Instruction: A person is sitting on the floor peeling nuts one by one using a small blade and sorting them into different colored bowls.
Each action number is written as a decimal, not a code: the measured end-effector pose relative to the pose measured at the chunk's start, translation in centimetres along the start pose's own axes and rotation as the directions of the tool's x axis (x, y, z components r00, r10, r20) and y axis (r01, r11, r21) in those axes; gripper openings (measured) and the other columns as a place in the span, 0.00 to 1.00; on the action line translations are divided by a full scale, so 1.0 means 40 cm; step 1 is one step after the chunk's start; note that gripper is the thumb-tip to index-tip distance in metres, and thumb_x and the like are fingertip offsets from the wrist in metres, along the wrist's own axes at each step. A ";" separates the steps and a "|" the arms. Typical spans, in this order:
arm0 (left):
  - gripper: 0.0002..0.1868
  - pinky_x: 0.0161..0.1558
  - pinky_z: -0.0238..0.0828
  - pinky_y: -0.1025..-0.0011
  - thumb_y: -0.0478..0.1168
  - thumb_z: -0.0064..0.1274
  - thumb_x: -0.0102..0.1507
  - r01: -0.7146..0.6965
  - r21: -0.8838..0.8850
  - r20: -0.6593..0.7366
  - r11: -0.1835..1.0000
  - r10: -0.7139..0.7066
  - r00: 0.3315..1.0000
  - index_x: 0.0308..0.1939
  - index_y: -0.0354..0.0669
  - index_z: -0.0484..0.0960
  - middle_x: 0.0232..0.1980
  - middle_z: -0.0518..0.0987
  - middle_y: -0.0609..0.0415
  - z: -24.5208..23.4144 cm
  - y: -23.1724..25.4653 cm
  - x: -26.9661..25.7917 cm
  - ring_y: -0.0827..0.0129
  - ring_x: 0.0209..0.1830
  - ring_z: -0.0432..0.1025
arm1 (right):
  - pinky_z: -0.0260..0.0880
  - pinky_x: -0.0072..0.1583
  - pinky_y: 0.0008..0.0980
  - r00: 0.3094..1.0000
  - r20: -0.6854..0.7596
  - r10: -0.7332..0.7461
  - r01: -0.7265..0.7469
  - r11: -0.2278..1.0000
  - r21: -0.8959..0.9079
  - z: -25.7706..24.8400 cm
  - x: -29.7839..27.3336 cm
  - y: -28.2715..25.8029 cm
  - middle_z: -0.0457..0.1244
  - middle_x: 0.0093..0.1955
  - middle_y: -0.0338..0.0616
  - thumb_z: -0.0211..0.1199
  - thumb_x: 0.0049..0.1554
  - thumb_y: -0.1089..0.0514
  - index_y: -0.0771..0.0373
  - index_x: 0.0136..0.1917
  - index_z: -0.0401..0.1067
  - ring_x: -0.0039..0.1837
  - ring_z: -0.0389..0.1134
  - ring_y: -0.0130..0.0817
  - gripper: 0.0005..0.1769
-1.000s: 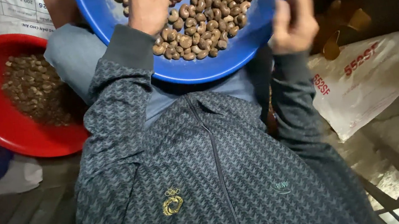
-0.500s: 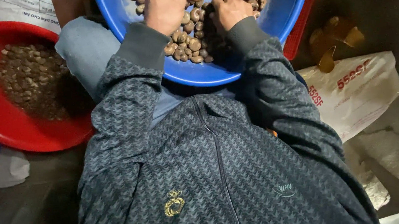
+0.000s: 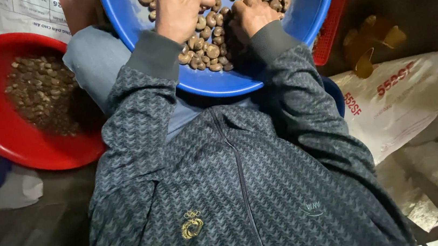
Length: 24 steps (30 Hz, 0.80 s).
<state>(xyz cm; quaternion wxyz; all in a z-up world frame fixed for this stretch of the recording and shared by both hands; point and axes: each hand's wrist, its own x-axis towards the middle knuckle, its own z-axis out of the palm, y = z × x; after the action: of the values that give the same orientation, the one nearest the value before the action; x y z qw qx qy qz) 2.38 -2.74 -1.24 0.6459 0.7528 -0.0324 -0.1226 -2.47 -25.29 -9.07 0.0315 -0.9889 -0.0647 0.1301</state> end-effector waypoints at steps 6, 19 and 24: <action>0.24 0.30 0.79 0.80 0.55 0.49 0.70 -0.138 -0.051 0.062 0.989 0.141 0.988 0.42 0.38 0.89 0.38 0.90 0.51 -0.007 0.010 -0.004 0.76 0.25 0.77 | 0.69 0.41 0.21 0.989 -0.147 0.021 0.142 0.160 0.977 -0.143 0.004 -0.027 0.68 0.53 0.48 0.64 0.65 0.69 0.67 0.60 0.70 0.41 0.65 0.26 0.10; 0.09 0.42 0.73 0.75 0.37 0.54 0.74 -0.356 -0.252 0.105 0.900 0.392 0.914 0.57 0.38 0.84 0.46 0.85 0.55 0.008 0.024 -0.004 0.73 0.39 0.72 | 0.77 0.63 0.34 0.979 -0.175 0.101 0.198 -0.296 0.935 -0.152 -0.024 -0.057 0.67 0.64 0.49 0.62 0.66 0.72 0.63 0.68 0.69 0.61 0.70 0.37 0.19; 0.10 0.54 0.78 0.73 0.39 0.53 0.74 -0.329 -0.265 0.097 0.907 0.364 0.926 0.58 0.41 0.82 0.54 0.84 0.55 0.006 0.020 -0.007 0.69 0.51 0.78 | 0.78 0.63 0.36 0.972 -0.221 0.081 0.233 -0.196 0.953 -0.156 -0.028 -0.056 0.67 0.62 0.48 0.64 0.66 0.69 0.63 0.70 0.68 0.62 0.70 0.37 0.20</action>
<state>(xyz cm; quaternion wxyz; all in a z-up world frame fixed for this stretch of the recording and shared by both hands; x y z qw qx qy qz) 2.14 -3.03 -0.43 0.7407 0.6391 -0.1973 -0.0628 -2.19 -23.53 -2.59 0.7967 -0.6037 0.0032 0.0287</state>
